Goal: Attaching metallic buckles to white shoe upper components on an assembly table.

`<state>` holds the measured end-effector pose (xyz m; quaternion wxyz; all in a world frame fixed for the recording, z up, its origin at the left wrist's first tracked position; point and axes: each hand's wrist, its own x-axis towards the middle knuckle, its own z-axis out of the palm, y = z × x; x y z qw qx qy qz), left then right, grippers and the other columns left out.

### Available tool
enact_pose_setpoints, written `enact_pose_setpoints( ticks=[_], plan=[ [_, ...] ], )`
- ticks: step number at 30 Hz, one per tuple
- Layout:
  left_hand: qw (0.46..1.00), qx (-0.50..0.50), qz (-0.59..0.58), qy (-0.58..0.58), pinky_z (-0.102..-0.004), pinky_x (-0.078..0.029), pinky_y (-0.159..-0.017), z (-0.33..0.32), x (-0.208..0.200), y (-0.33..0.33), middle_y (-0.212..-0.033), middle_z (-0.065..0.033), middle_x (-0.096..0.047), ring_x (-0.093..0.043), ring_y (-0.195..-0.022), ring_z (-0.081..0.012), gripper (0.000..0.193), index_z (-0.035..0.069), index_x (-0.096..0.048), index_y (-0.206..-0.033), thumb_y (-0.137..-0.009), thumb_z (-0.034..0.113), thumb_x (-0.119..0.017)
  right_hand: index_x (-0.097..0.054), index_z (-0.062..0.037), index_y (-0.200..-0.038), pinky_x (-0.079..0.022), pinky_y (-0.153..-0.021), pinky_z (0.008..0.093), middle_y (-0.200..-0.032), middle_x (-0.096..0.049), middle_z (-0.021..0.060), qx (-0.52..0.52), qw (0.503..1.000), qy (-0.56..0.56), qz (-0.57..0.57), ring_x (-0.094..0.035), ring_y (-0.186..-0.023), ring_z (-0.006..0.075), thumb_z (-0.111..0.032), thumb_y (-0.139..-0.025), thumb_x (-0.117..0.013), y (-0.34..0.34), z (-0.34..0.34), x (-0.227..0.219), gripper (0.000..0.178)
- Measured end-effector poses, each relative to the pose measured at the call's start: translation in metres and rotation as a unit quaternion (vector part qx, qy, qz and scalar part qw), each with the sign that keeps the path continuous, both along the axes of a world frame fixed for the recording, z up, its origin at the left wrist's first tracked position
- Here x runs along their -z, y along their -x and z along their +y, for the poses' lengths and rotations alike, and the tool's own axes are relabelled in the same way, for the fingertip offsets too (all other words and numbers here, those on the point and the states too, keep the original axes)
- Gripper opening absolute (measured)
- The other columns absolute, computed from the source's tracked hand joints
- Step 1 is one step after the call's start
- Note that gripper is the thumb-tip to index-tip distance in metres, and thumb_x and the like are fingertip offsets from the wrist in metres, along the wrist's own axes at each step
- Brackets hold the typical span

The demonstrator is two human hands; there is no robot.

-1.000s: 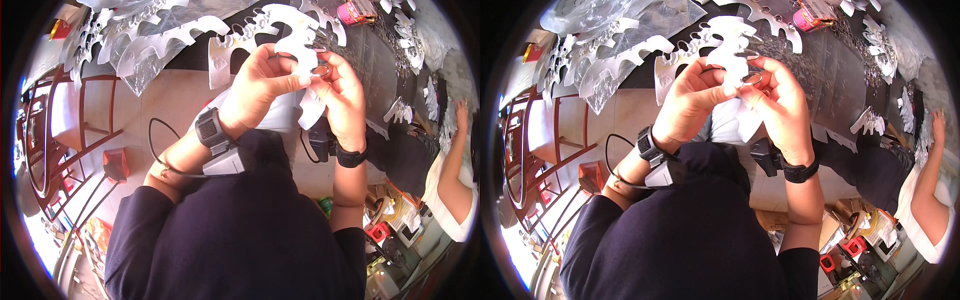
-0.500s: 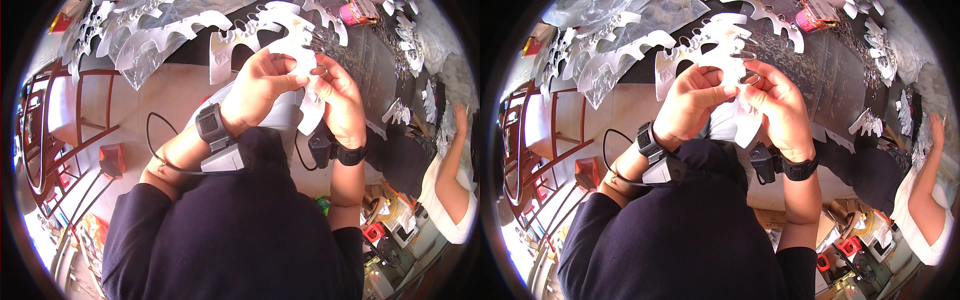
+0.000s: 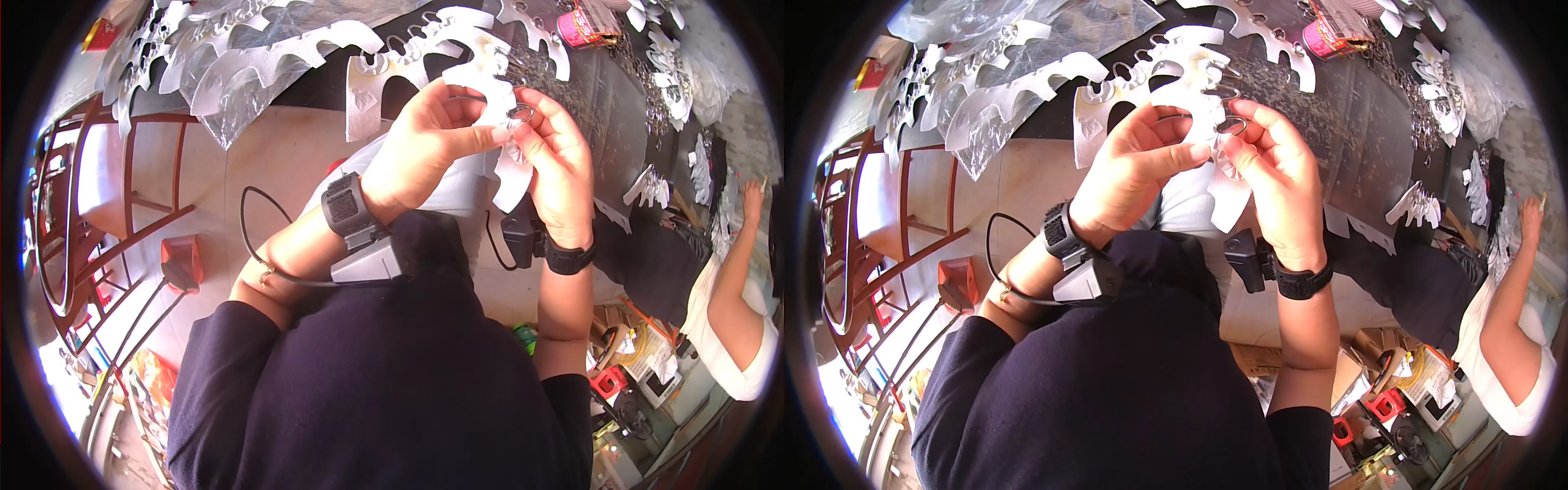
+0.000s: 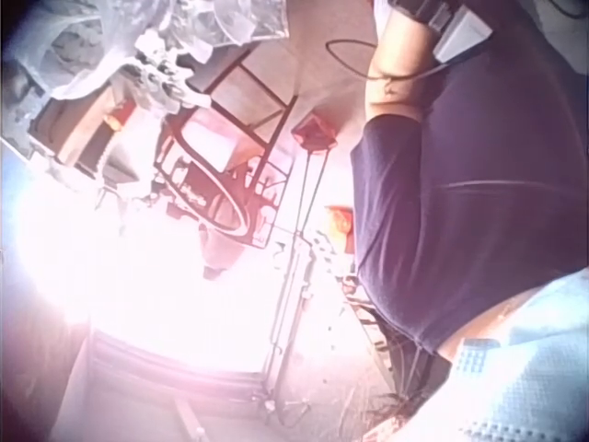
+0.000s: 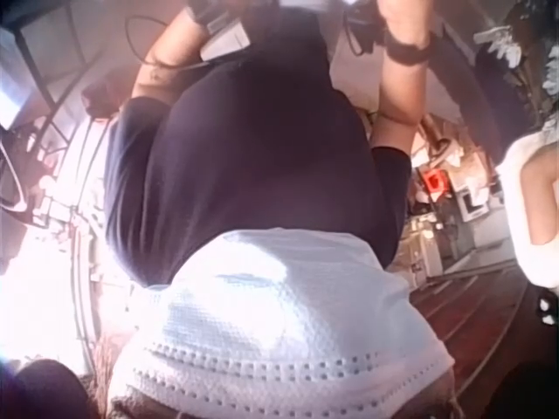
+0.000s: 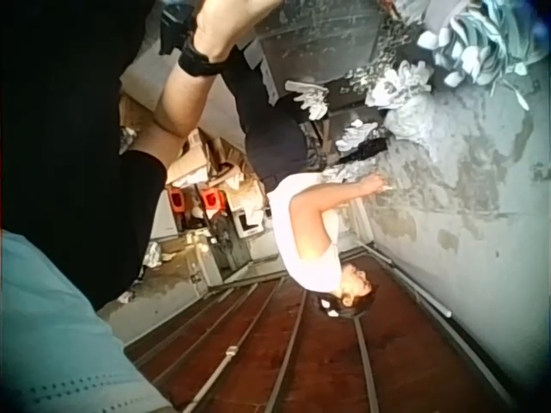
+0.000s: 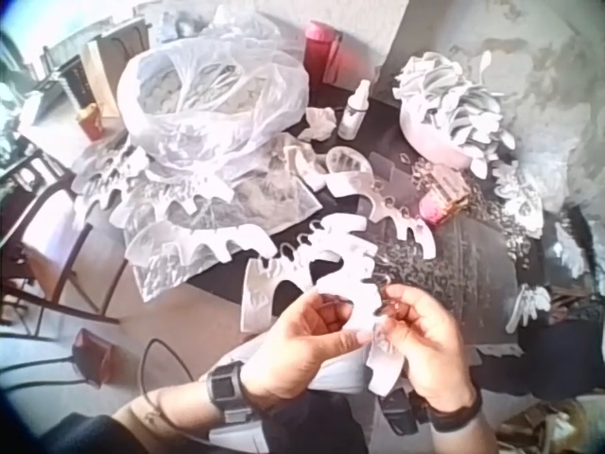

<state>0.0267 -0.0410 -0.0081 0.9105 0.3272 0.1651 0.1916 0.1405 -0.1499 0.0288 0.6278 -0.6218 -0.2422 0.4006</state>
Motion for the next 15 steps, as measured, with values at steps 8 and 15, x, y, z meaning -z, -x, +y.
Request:
enact_pose_setpoints(
  ticks=[8,15],
  plan=[
    [0.996,-0.059,-0.008,-0.069,-0.0251,-0.048,-0.077,-0.0062,0.0046,-0.0049,-0.095,-0.0082,-0.058,-0.058,-0.087,-0.0140,0.042,-0.002,-0.047,-0.110,-0.072,-0.008,-0.064,-0.048,0.0013,-0.118,-0.042,-0.070,0.0188,-0.087,-0.055,0.0022,-0.022,1.000,0.004,0.002,-0.052,-0.080,0.0064,-0.001,-0.086,-0.053,0.0032,0.0003,0.0013,0.032],
    [0.999,-0.013,-0.006,0.030,-0.0285,-0.047,-0.082,-0.0066,0.0088,-0.0048,-0.100,-0.0116,-0.059,-0.058,-0.092,-0.0172,0.038,-0.003,-0.045,-0.111,-0.076,-0.007,-0.060,-0.047,0.0019,-0.120,-0.043,-0.073,0.0202,-0.094,-0.056,0.0037,-0.035,0.992,-0.015,0.124,-0.052,-0.082,0.0077,-0.003,-0.087,-0.052,-0.0050,-0.0033,0.0041,0.033]
  ],
)
